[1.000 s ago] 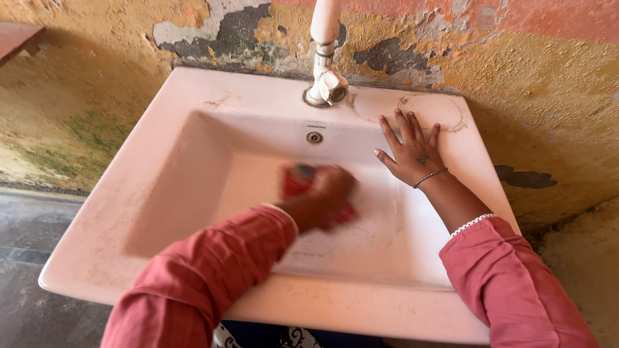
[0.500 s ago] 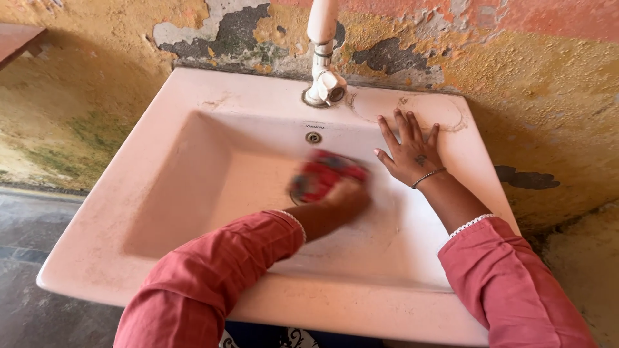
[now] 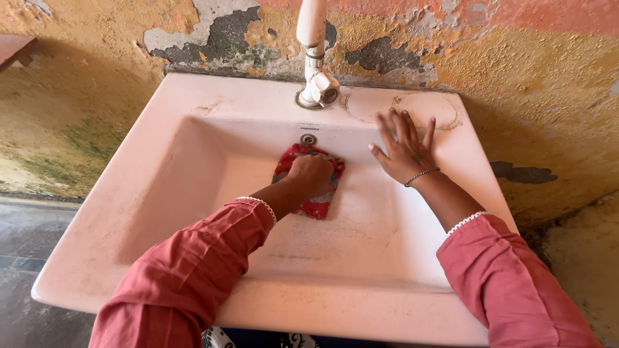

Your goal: The person scrubs the interior and rim of a white bathroom sink using a patterned cloth. They repeatedly wipe the basin, sides, and faucet area in circular and back-and-forth motions.

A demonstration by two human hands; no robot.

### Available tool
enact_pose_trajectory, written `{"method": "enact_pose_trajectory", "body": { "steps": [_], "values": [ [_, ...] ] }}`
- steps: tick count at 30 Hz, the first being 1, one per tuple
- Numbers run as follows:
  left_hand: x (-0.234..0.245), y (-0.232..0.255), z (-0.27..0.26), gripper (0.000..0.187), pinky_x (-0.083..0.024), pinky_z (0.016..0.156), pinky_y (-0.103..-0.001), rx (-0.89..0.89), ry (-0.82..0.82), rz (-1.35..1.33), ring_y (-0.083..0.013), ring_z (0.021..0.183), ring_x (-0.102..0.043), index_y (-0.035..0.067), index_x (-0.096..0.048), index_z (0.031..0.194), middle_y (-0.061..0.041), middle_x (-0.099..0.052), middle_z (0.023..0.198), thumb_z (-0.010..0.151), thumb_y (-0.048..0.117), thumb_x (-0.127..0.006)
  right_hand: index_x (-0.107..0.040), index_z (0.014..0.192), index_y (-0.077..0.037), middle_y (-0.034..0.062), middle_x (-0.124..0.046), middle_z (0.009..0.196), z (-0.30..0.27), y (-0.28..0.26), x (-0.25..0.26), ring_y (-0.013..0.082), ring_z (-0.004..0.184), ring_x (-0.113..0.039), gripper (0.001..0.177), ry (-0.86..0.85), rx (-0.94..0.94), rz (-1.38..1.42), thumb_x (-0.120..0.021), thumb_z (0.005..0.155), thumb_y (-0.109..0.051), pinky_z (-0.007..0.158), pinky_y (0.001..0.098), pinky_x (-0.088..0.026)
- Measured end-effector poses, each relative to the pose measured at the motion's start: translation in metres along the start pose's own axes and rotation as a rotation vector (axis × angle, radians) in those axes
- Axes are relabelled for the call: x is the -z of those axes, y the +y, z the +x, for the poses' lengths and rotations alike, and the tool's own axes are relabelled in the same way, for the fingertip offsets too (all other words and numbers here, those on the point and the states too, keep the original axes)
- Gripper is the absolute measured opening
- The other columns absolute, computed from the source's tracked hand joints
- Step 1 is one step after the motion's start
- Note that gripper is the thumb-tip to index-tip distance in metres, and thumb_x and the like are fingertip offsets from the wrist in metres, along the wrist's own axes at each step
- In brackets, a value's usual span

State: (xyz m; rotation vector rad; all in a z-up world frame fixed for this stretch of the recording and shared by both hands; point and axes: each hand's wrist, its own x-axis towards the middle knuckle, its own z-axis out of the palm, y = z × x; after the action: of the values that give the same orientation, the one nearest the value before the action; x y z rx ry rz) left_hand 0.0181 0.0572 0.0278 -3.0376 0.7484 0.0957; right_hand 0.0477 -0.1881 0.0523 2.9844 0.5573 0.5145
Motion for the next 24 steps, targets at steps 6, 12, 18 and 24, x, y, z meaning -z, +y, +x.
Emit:
{"method": "enact_pose_trajectory", "body": {
  "steps": [6,12,18,24],
  "values": [
    [0.008,0.068,-0.026,0.037,-0.057,0.064,-0.043,-0.225,-0.079,-0.138,-0.0277,0.08,-0.072,0.007,-0.075,0.091,-0.013,-0.072,0.089,0.084,0.043,-0.07,-0.027,0.16,-0.018,0.0125,-0.017,0.169,0.004,0.009,-0.001,0.0291,0.157,-0.011,0.071,0.117,-0.111,0.132,-0.039,0.102,-0.056,0.117,0.0709,0.006],
    [0.01,0.121,-0.062,0.034,-0.055,0.069,-0.045,-0.599,-0.098,-0.366,-0.0293,0.086,-0.07,0.009,-0.071,0.096,-0.013,-0.07,0.096,0.08,0.039,-0.072,-0.026,0.16,-0.015,0.0088,-0.021,0.167,0.01,0.011,-0.004,0.0249,0.155,-0.015,0.073,-0.01,-0.18,0.073,-0.036,0.102,-0.058,0.12,0.0659,0.001],
    [0.002,0.126,-0.068,0.035,-0.053,0.074,-0.046,-0.623,-0.129,-0.448,-0.0309,0.092,-0.068,0.011,-0.068,0.101,-0.013,-0.067,0.103,0.077,0.035,-0.073,-0.017,0.162,-0.011,0.0081,-0.012,0.17,0.01,0.012,-0.002,0.0234,0.156,-0.01,0.078,-0.056,-0.147,0.114,-0.033,0.101,-0.058,0.12,0.0622,-0.004],
    [-0.027,0.124,-0.023,0.055,-0.048,0.08,-0.058,-0.372,0.003,-0.287,-0.0378,0.107,-0.062,0.009,-0.059,0.124,-0.017,-0.062,0.12,0.084,0.044,-0.071,-0.011,0.162,-0.011,0.0067,-0.011,0.17,0.01,0.008,0.002,0.0214,0.157,-0.008,0.08,-0.106,-0.162,0.1,-0.032,0.101,-0.059,0.12,0.063,-0.002]
  ]
}}
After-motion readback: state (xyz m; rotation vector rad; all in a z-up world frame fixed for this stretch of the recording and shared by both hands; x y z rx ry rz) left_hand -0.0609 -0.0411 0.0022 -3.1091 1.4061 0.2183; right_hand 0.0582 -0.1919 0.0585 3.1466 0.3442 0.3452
